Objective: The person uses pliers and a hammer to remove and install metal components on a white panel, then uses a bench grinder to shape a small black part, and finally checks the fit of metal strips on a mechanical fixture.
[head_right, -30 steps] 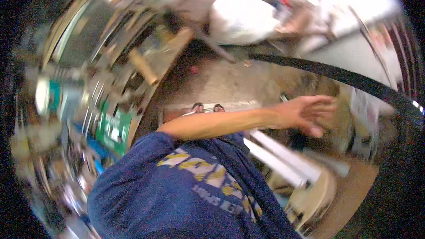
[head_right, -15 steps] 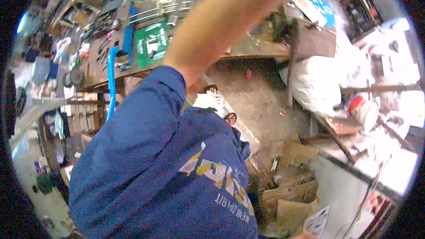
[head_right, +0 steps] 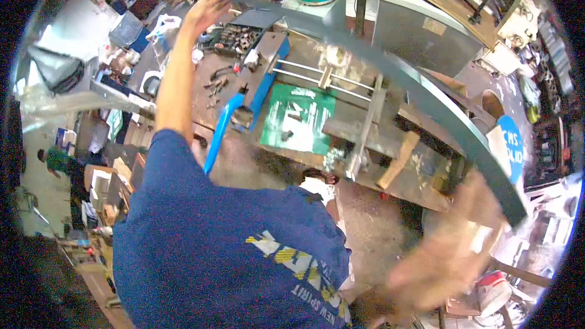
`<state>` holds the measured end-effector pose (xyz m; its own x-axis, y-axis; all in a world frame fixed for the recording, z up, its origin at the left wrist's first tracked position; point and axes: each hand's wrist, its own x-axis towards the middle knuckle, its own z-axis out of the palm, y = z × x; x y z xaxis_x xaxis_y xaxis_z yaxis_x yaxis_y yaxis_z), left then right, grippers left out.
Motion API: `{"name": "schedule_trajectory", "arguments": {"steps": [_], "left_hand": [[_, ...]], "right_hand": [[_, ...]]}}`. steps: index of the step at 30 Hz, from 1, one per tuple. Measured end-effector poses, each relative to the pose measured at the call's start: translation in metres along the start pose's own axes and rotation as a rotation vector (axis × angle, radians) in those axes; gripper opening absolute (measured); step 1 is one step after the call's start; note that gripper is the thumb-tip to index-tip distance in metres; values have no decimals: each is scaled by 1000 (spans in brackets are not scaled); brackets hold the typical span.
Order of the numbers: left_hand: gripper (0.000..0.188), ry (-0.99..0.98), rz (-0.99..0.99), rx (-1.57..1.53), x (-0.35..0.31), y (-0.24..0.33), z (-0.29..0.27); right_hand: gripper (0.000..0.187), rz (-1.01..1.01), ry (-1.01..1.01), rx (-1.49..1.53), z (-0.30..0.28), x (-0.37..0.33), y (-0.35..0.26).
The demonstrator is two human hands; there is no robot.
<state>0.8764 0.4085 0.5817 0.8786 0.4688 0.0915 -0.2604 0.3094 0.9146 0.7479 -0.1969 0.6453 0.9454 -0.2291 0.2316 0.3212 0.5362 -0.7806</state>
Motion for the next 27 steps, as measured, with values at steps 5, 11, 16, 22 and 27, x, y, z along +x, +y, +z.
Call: {"name": "schedule_trajectory", "arguments": {"steps": [5, 11, 16, 22, 27], "left_hand": [[43, 254, -143, 411, -108, 101, -349], [37, 543, -102, 893, -91, 58, -361], [29, 445, -193, 636, -58, -31, -305], [15, 460, -306, 470, 0, -135, -264], [19, 171, -313, 336, 38, -209, -188]], "right_hand": [[67, 565, -66, 239, 143, -26, 155], [70, 706, 188, 31, 123, 23, 384], [77, 876, 348, -35, 74, 50, 496], [91, 810, 528, 149, 29, 90, 522], [89, 706, 491, 123, 23, 87, 519]]}}
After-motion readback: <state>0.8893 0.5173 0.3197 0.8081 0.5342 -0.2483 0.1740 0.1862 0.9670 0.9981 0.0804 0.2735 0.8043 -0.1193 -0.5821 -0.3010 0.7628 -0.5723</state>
